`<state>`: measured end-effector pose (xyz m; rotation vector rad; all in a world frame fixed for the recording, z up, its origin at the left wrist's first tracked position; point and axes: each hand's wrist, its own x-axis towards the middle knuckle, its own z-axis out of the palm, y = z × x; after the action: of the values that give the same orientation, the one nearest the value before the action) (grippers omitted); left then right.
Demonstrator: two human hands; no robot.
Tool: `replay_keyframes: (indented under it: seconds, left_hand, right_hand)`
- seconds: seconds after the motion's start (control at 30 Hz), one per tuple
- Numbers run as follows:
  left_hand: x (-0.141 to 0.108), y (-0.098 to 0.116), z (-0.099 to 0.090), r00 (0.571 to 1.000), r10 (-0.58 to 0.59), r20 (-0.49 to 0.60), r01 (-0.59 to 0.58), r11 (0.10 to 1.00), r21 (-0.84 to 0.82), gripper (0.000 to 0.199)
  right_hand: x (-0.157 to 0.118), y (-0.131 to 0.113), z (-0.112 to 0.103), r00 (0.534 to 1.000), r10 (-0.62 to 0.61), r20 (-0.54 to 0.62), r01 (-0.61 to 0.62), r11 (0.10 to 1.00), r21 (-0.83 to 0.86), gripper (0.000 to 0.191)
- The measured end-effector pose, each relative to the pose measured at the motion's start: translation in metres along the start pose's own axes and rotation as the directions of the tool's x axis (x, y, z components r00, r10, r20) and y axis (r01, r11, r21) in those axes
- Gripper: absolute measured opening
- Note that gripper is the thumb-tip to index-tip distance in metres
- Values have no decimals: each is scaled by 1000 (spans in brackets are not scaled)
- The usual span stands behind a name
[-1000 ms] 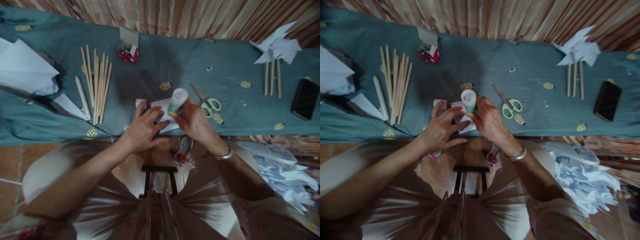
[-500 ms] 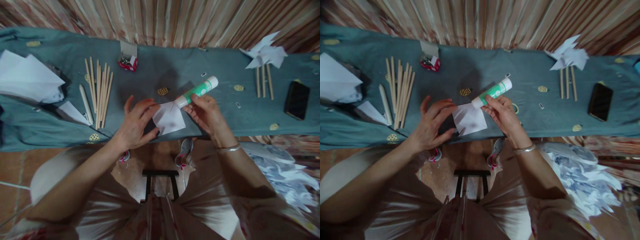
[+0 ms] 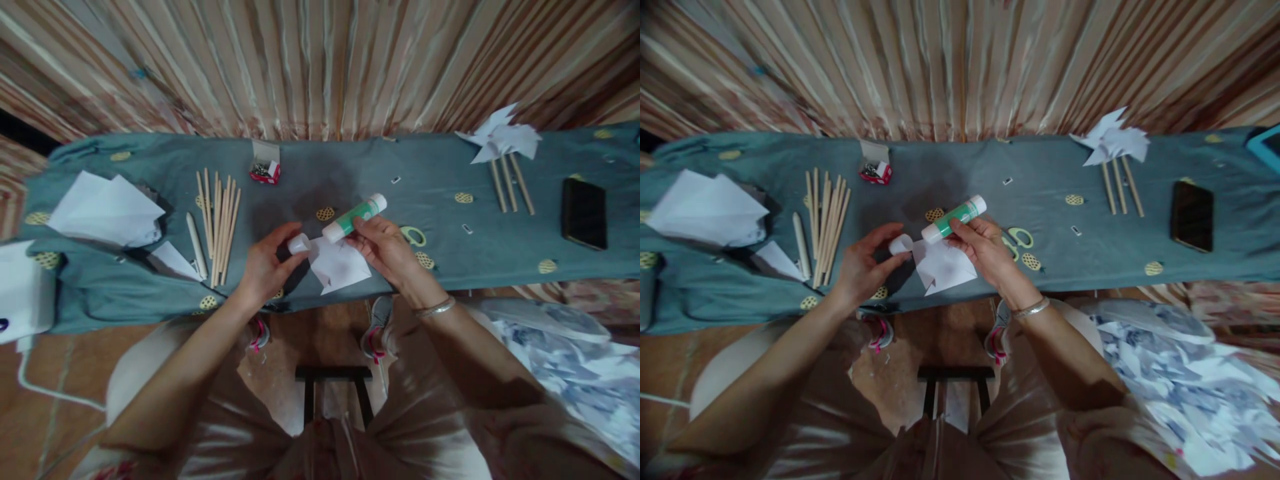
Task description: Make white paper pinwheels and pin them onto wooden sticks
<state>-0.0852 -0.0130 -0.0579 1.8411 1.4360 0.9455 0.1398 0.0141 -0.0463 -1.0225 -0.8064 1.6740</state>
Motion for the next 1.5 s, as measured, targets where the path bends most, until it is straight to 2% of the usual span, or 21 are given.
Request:
replay_keyframes:
  seconds: [0.13, 0.4, 0.67, 0.97, 1.13, 1.3, 1.4, 1.5]
  left_hand:
    - [3, 6, 6, 999, -37, 6, 38, 996, -80, 37]
    - [7, 7, 9, 1000, 3, -31, -7, 991, -130, 40]
    - [5, 6, 9, 999, 18, -42, -22, 996, -85, 43]
    - [5, 10, 4, 995, 103, -9, -101, 989, 108, 39]
    - [4, 10, 1, 998, 63, -9, -61, 990, 126, 37]
    - [5, 10, 2, 1000, 27, 3, -27, 998, 59, 43]
    - [7, 7, 3, 1000, -14, 4, 14, 1000, 24, 46]
    - [10, -1, -2, 998, -45, -44, 47, 998, 36, 44]
  right_hand:
    - [5, 3, 7, 1000, 30, 4, -30, 999, 19, 34]
    - [8, 7, 13, 1000, 17, -10, -17, 1000, 14, 36]
    - [7, 8, 15, 1000, 24, -16, -24, 999, -26, 41]
    - [8, 15, 25, 1000, 16, -2, -16, 996, -91, 45]
    - [7, 19, 32, 999, 21, -41, -26, 992, -120, 45]
    - [5, 19, 35, 1000, 14, 19, -10, 981, -195, 44]
    - [4, 17, 30, 996, -25, 80, 42, 973, -226, 43]
    - [3, 12, 18, 989, -121, 90, 143, 944, -296, 39]
